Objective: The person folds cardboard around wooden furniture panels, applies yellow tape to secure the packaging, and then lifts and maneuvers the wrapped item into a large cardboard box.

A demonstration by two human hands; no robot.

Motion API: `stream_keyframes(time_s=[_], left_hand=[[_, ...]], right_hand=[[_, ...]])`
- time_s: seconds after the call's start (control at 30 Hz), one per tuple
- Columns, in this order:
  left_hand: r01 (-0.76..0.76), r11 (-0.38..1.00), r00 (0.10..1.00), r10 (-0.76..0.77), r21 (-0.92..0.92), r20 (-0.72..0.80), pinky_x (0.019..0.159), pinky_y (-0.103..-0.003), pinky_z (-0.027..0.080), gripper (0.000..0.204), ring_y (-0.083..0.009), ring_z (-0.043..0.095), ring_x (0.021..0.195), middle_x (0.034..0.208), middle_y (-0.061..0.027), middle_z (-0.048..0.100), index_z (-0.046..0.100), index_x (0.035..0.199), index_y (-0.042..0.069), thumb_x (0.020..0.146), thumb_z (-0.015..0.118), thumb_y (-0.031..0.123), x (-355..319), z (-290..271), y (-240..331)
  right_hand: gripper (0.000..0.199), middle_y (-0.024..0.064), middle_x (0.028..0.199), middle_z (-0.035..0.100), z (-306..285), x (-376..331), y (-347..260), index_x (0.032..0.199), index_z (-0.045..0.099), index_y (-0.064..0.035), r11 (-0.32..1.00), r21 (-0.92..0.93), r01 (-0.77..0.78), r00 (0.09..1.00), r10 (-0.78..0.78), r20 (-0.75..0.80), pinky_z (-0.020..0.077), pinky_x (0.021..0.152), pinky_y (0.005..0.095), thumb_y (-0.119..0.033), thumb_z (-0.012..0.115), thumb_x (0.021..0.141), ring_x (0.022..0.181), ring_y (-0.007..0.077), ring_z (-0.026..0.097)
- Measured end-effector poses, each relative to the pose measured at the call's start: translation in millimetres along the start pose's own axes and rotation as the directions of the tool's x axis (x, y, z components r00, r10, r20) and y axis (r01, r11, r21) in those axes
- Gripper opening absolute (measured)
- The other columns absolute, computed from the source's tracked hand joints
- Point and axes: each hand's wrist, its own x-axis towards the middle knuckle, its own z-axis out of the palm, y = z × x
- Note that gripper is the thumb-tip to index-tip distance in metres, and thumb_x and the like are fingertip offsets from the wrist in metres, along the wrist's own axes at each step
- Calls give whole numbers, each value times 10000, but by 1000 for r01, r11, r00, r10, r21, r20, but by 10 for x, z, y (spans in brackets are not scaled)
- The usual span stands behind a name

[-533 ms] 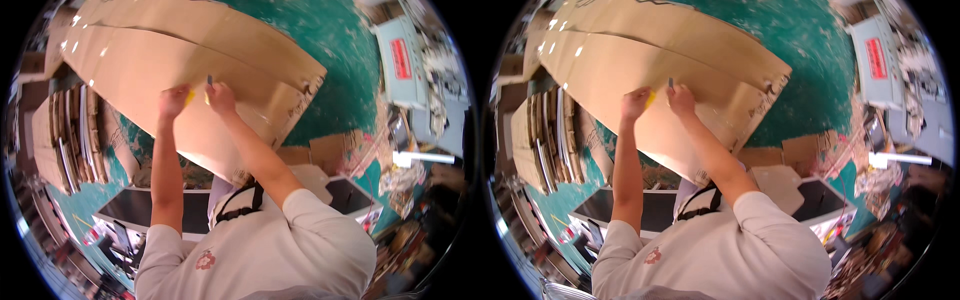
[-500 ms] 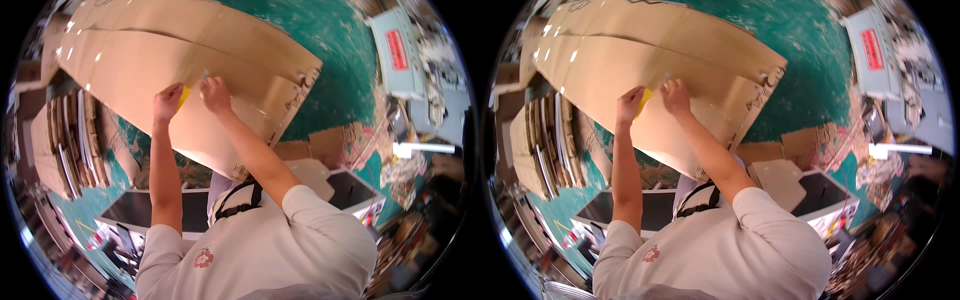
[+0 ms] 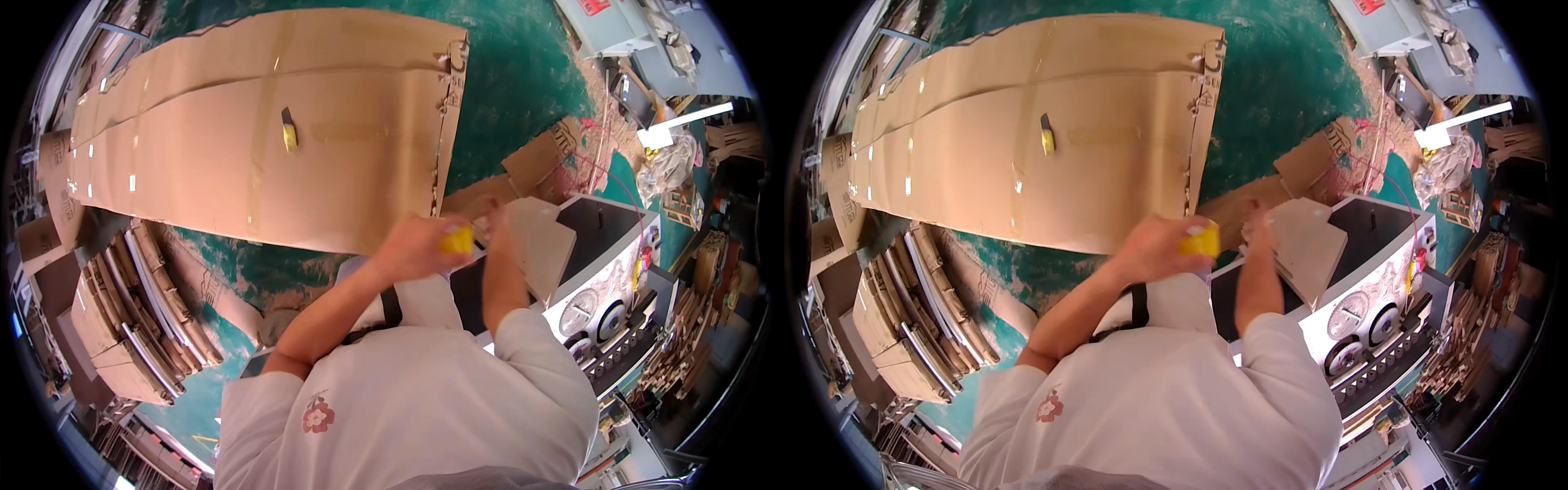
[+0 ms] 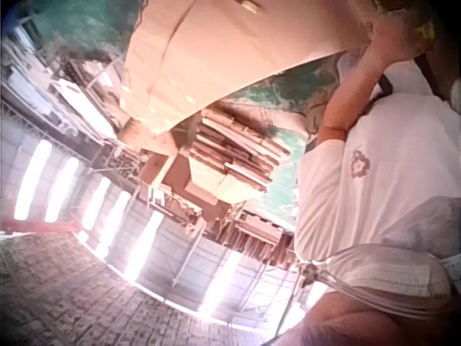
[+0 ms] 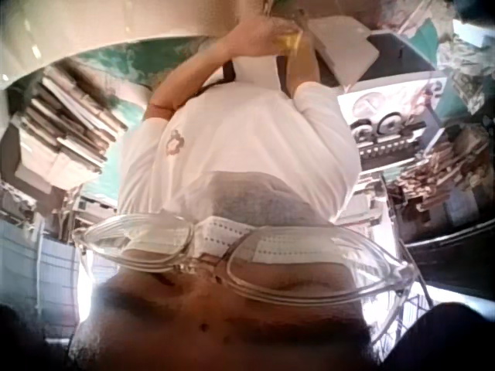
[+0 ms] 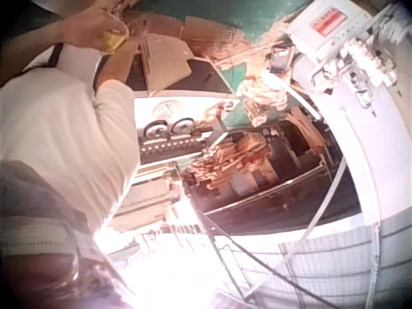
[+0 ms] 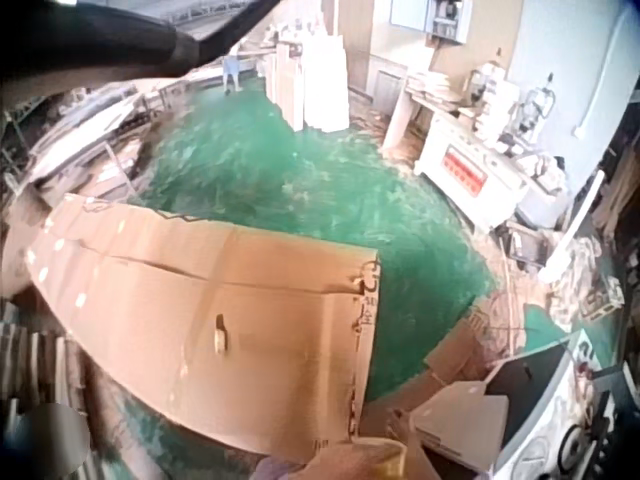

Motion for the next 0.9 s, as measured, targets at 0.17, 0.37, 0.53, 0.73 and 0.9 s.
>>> stream_keyframes(time_s=[0.17,0.37,0.53,0.73,0.9], left_hand=[[-254,920,965,221,298,139,881,-437,478,361,-276,686,800,876,-62,731,702,1098,143,788,776,312,-430,149,301],[446,704,890,-416,553,-188,772,-422,543,351,-336,702,811,831,-100,726,679,1029,154,819,762,423,-1174,-1354,-730],[492,749,845,-287,445,-452,734,-437,528,411,-306,692,801,811,-81,724,699,962,134,743,840,452,-1325,-1406,-1998],[385,833,888,-218,397,-404,771,-429,530,332,-295,691,824,839,-80,725,714,945,133,783,804,407,-1509,-1457,-1986],[534,572,844,-321,623,-428,777,-454,549,287,-289,720,863,867,-106,737,721,962,148,851,695,412,-1404,-1251,-1980]], right_hand=[[395,41,1063,629,1452,-1293,-72,1167,618,-75,581,538,-611,775,300,557,503,770,349,-425,587,988,952,179,585],[550,66,1253,647,973,-1387,-606,1296,586,-72,431,463,-775,604,291,742,520,813,411,-533,507,1007,1117,215,606],[309,67,913,736,191,-1055,-329,989,716,-60,877,-463,-127,468,465,752,543,690,361,-335,579,959,830,235,707],[324,87,738,719,1290,-1395,-1589,772,700,-41,696,-250,673,299,53,953,519,630,348,-231,527,968,697,174,685],[339,161,754,719,3055,-1774,-2001,807,716,-18,706,-135,696,68,122,990,582,666,426,-318,590,901,654,322,705]])
